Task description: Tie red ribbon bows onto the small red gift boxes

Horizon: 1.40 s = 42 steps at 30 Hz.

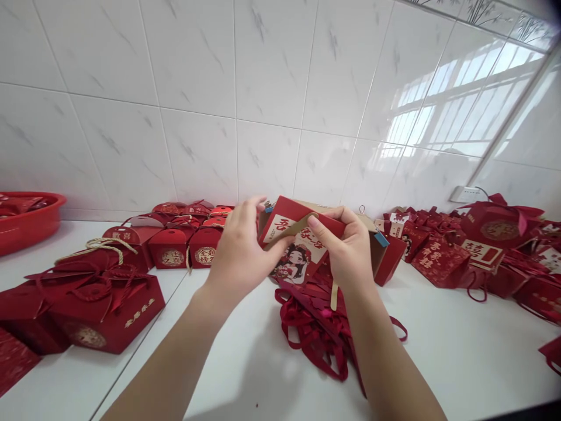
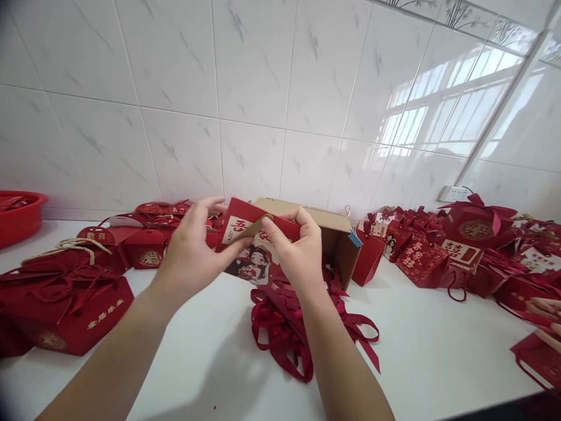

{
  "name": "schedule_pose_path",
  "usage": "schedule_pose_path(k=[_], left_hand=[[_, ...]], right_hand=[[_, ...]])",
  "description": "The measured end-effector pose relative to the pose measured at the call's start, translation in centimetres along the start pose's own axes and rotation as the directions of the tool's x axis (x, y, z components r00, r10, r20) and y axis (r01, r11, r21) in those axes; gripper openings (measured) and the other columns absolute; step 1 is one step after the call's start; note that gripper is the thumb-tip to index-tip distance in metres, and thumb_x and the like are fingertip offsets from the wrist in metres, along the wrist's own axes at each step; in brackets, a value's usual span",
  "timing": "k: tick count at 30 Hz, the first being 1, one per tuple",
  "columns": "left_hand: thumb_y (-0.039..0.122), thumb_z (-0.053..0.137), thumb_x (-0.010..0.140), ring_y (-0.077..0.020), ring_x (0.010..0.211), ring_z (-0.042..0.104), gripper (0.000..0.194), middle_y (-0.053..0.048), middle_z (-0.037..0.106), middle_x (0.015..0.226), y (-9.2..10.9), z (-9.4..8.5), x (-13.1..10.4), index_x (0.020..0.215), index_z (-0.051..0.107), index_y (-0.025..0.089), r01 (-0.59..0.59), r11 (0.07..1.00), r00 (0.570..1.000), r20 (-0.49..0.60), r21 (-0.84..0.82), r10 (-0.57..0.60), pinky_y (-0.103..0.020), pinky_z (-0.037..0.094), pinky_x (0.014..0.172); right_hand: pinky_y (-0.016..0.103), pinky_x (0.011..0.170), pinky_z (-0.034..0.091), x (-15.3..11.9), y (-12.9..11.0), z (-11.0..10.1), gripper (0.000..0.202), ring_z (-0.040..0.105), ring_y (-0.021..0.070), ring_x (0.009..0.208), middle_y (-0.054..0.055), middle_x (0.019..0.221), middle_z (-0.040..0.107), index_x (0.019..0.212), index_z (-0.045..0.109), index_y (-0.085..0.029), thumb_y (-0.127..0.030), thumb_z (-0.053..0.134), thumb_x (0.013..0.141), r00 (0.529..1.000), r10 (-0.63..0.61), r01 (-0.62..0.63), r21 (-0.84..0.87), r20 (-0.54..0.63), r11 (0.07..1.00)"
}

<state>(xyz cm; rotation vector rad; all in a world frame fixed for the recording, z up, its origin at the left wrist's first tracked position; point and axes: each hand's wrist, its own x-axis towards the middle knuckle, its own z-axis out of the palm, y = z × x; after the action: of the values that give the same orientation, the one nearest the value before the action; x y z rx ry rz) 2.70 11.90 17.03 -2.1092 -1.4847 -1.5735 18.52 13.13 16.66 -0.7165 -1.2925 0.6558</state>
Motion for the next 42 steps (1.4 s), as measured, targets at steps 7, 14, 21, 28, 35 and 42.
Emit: schedule_pose_path(k=[7, 14, 21, 28, 35, 42], left_hand=[[0.046, 0.058, 0.083, -0.0159, 0.056, 0.058, 0.029, 0.000, 0.066, 0.065, -1.8, -3.5, 0.9, 0.067, 0.065, 0.022, -0.017, 1.000, 0.956, 0.295, 0.024, 0.010, -0.025, 0.041, 0.048], [0.049, 0.056, 0.084, -0.0131, 0.051, 0.053, 0.029, 0.000, 0.063, 0.066, -1.6, -4.5, 0.8, 0.077, 0.062, 0.022, -0.011, 1.000, 0.961, 0.278, -0.012, 0.014, -0.023, 0.038, 0.043], [0.034, 0.055, 0.086, -0.0160, 0.065, 0.059, 0.023, 0.000, 0.064, 0.074, -1.4, -3.4, 0.6, 0.068, 0.062, 0.023, -0.213, 0.972, 0.896, 0.417, 0.099, 0.154, -0.025, 0.040, 0.050], [0.030, 0.061, 0.085, -0.0131, 0.069, 0.064, 0.009, 0.001, 0.070, 0.080, -1.2, -5.6, 0.9, 0.086, 0.066, 0.022, -0.056, 0.966, 0.998, 0.000, -0.252, 0.058, -0.024, 0.052, 0.062], [0.022, 0.059, 0.086, -0.0105, 0.078, 0.062, 0.001, 0.001, 0.063, 0.083, -0.5, -5.9, 0.6, 0.086, 0.060, 0.022, -0.151, 0.910, 0.989, -0.063, -0.387, 0.137, -0.024, 0.055, 0.073], [0.008, 0.065, 0.082, -0.0038, 0.064, 0.063, 0.023, 0.009, 0.059, 0.075, -0.7, -5.3, 1.1, 0.093, 0.053, 0.024, -0.337, 0.850, 0.886, -0.442, -0.405, 0.140, -0.018, 0.055, 0.057]], right_hand=[[0.025, 0.055, 0.050, 0.3, -0.2, -1.3, 0.027, 0.059, 0.0135, 0.060, -0.001, 0.069, 0.062, 0.077, 0.056, -0.021, -0.040, 0.074, 0.071, 0.999, -0.006, 0.003, -0.070, -0.039, 0.998], [0.027, 0.053, 0.051, 0.7, 0.6, -1.7, 0.029, 0.059, 0.0150, 0.060, -0.001, 0.067, 0.061, 0.078, 0.056, -0.022, -0.042, 0.075, 0.071, 0.997, -0.038, 0.033, -0.061, -0.074, 0.998], [0.024, 0.049, 0.047, 0.6, 0.1, -1.6, 0.024, 0.056, 0.0129, 0.056, -0.001, 0.066, 0.059, 0.076, 0.056, -0.022, -0.038, 0.074, 0.072, 0.993, -0.080, 0.067, -0.149, -0.081, 0.987], [0.025, 0.054, 0.048, 0.6, 0.5, -1.4, 0.018, 0.059, 0.0144, 0.066, 0.001, 0.076, 0.063, 0.078, 0.059, -0.020, -0.033, 0.071, 0.074, 0.980, -0.144, 0.178, -0.282, 0.138, 0.943], [0.029, 0.067, 0.050, 0.0, 0.8, -0.6, 0.008, 0.061, 0.0164, 0.079, 0.002, 0.084, 0.063, 0.083, 0.060, -0.020, -0.025, 0.065, 0.079, 0.893, -0.090, 0.237, -0.291, 0.441, 0.927], [0.024, 0.059, 0.048, -0.7, -0.7, -0.8, 0.008, 0.058, 0.0122, 0.069, 0.000, 0.079, 0.059, 0.079, 0.059, -0.020, -0.023, 0.067, 0.079, 0.882, -0.116, 0.220, -0.181, 0.457, 0.959]])
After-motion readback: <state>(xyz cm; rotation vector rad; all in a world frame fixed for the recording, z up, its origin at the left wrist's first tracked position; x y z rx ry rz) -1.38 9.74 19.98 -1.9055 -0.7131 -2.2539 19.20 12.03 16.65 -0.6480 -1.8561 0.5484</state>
